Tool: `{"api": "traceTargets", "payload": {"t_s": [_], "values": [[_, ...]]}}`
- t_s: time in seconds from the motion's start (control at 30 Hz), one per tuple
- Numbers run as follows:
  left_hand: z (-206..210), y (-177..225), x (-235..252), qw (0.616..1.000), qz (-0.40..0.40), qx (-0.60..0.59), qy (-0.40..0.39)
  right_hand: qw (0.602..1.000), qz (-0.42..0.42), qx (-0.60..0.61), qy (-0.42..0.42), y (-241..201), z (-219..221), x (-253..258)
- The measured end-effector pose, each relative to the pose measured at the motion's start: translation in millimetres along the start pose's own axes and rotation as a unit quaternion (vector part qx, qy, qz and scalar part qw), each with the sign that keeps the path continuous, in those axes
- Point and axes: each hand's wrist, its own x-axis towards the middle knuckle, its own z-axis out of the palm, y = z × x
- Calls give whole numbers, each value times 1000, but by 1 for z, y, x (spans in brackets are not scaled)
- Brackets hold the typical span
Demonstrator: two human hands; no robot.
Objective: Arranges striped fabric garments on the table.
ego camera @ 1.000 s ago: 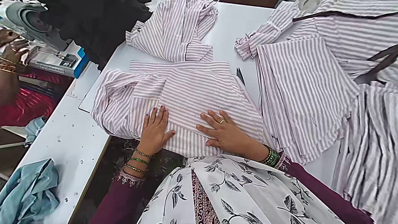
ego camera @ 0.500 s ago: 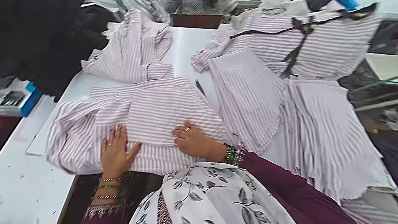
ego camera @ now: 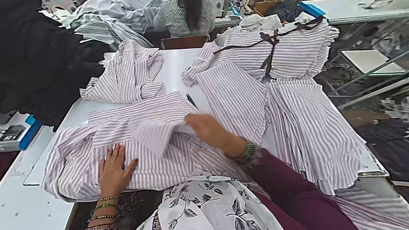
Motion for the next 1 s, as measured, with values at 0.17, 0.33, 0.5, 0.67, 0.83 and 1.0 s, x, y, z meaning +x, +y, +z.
{"api": "traceTargets", "payload": {"t_s": [0.17, 0.33, 0.5, 0.67, 0.83, 1.0], "values": [[-3, -1, -1, 1000, -8, 7, -7, 950, 60, -255, 171, -24, -156, -18], [-2, 2, 0, 1000, 10, -7, -19, 815, 112, -480, 304, -34, -273, -76], [-19, -7, 37, 980, 144, -131, 33, 808, 218, -505, 210, -18, -222, -126], [-65, -44, 145, 979, 185, -87, -2, 845, 445, -296, 11, 40, -143, -136], [-67, -84, 213, 967, 14, 47, -250, 957, 253, -137, 29, 8, -18, -71], [-65, -74, 200, 943, 113, -4, -312, 994, 93, -57, -3, -27, 83, -5]]}}
